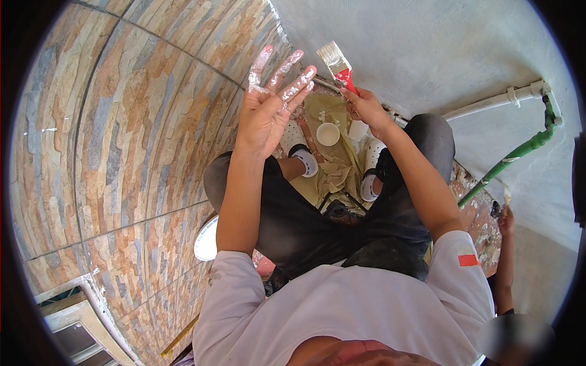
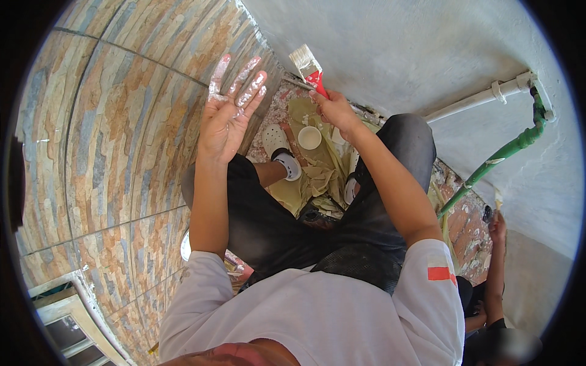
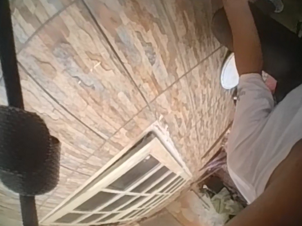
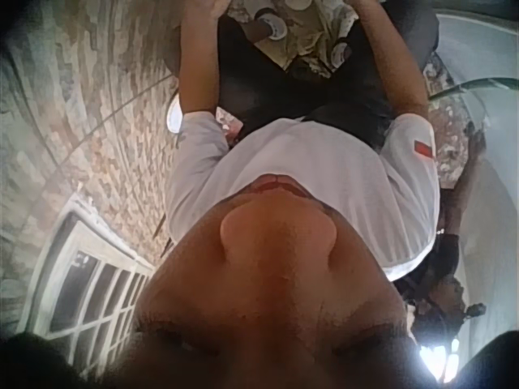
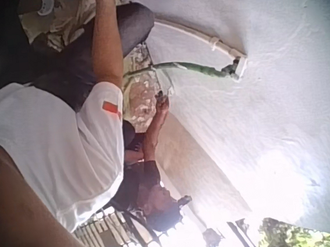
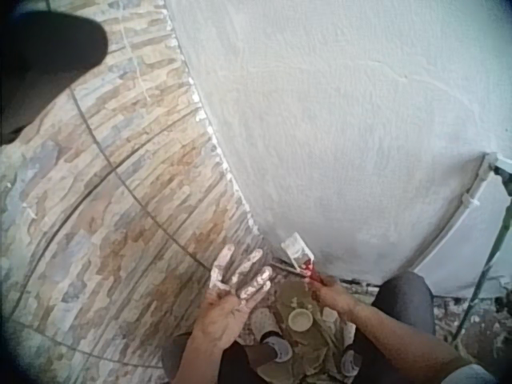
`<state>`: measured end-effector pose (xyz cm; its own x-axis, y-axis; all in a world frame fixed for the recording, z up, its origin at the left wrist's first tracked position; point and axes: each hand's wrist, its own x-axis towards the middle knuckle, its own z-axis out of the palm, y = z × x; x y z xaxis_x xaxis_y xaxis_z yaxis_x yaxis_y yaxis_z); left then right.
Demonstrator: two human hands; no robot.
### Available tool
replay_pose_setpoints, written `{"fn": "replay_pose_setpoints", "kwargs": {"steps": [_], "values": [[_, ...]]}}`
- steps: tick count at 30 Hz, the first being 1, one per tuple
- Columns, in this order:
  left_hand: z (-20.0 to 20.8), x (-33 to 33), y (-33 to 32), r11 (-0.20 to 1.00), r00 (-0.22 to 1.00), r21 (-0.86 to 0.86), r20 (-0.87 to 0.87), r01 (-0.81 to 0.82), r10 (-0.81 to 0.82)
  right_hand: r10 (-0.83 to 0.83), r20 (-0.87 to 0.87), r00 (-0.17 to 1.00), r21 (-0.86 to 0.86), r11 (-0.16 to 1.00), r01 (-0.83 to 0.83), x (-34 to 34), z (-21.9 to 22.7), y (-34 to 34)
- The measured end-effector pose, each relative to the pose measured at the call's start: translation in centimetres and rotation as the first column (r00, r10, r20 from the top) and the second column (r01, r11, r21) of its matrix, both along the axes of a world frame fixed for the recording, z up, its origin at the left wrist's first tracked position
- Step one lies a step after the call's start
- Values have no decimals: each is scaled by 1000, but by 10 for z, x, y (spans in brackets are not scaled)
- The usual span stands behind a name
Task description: The recorder is painting an interior wall and pipes with a paintbrush and white paint.
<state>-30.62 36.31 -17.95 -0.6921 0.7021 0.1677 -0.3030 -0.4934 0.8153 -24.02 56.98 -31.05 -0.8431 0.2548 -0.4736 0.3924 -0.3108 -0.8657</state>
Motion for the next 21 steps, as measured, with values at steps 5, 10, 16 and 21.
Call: {"fn": "replay_pose_setpoints", "kwargs": {"steps": [5, 10, 16, 21], "values": [[4, 0, -1, 999, 993, 25, 110, 27, -30, 10, 8, 1000, 2, 1000, -10, 1, 0, 1], [4, 1, -1, 1000, 1000, 6, 28, 7, -8, 4, -18, 1000, 21, 1000, -4, 0, -5, 1], [9, 5, 1, 996, 999, -78, 20, -36, 38, 13, -20, 1000, 15, 1000, -13, -1, -9, 3], [3, 1, -2, 999, 999, 7, 22, 38, -39, 9, 14, 1000, 33, 999, -10, -1, -4, 0]]}}
